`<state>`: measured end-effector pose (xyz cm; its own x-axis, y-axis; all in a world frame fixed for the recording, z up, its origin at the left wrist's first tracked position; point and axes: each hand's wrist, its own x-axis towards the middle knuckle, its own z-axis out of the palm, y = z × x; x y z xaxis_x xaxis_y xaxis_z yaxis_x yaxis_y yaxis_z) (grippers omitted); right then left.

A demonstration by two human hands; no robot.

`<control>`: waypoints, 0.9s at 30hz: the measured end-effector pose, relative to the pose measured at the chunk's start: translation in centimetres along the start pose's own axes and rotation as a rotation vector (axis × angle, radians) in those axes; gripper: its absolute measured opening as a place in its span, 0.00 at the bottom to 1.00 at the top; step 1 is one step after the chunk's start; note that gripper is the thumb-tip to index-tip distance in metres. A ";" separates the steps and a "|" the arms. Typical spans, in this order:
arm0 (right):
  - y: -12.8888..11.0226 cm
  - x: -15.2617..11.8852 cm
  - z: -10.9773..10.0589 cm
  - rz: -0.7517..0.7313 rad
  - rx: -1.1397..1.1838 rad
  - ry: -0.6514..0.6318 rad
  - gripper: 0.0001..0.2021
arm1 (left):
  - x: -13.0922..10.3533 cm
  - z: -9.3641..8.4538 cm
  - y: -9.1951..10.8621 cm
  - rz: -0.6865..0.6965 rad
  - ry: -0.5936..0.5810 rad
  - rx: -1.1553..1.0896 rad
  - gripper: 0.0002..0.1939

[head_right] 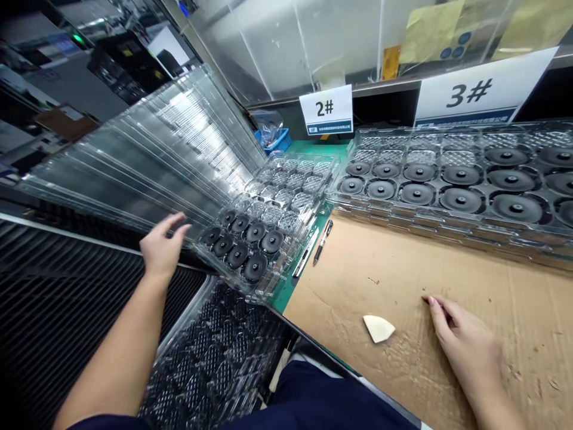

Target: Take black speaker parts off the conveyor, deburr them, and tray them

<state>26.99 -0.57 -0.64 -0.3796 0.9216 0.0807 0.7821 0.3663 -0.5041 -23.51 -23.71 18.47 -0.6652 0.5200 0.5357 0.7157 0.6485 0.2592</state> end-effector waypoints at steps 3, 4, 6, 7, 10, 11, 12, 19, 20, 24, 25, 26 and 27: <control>-0.8 0.8 -0.5 0.018 -0.059 -0.090 0.24 | -1.8 -1.2 1.8 0.032 -0.025 -0.119 0.16; -1.2 1.3 -0.8 0.001 -0.080 -0.150 0.24 | -2.6 -1.2 2.9 0.074 -0.038 -0.159 0.16; -2.1 2.6 -1.9 -0.089 -0.093 -0.294 0.23 | -4.4 -0.3 5.8 0.223 -0.109 -0.261 0.14; -2.7 3.5 -2.8 -0.148 -0.085 -0.356 0.20 | -5.5 0.5 7.6 0.443 -0.203 -0.319 0.16; -4.9 6.3 -6.5 -0.301 -0.095 -0.494 0.14 | -9.0 4.3 13.9 0.794 -0.331 -0.483 0.17; -5.8 7.2 -8.0 -0.314 -0.123 -0.493 0.14 | -10.1 5.7 16.2 0.896 -0.315 -0.529 0.18; -6.7 8.1 -9.7 -0.321 -0.157 -0.477 0.15 | -11.2 7.0 18.5 0.940 -0.316 -0.567 0.19; -11.1 14.4 -20.5 -0.360 -0.486 -0.449 0.13 | -14.6 11.6 29.0 0.736 -1.021 -0.062 0.34; -11.2 15.2 -21.8 -0.336 -0.542 -0.452 0.12 | -14.7 12.0 29.0 0.715 -1.045 -0.031 0.37; -9.7 18.4 -27.4 -0.195 -0.712 -0.449 0.12 | -15.1 14.2 27.2 0.672 -1.089 0.054 0.41; -8.9 19.1 -28.8 -0.150 -0.742 -0.440 0.13 | -15.4 14.7 26.7 0.677 -1.049 0.068 0.40; -8.0 19.6 -30.3 -0.101 -0.766 -0.428 0.14 | -15.7 15.2 26.3 0.688 -1.005 0.078 0.38; -6.9 20.1 -31.8 -0.052 -0.786 -0.414 0.15 | -16.1 15.6 26.1 0.696 -0.961 0.082 0.37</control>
<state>29.63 19.48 31.78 -0.4529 0.8372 -0.3066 0.8143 0.5284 0.2400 2.55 -6.54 4.06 -0.0507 0.9556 -0.2902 0.9938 0.0771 0.0802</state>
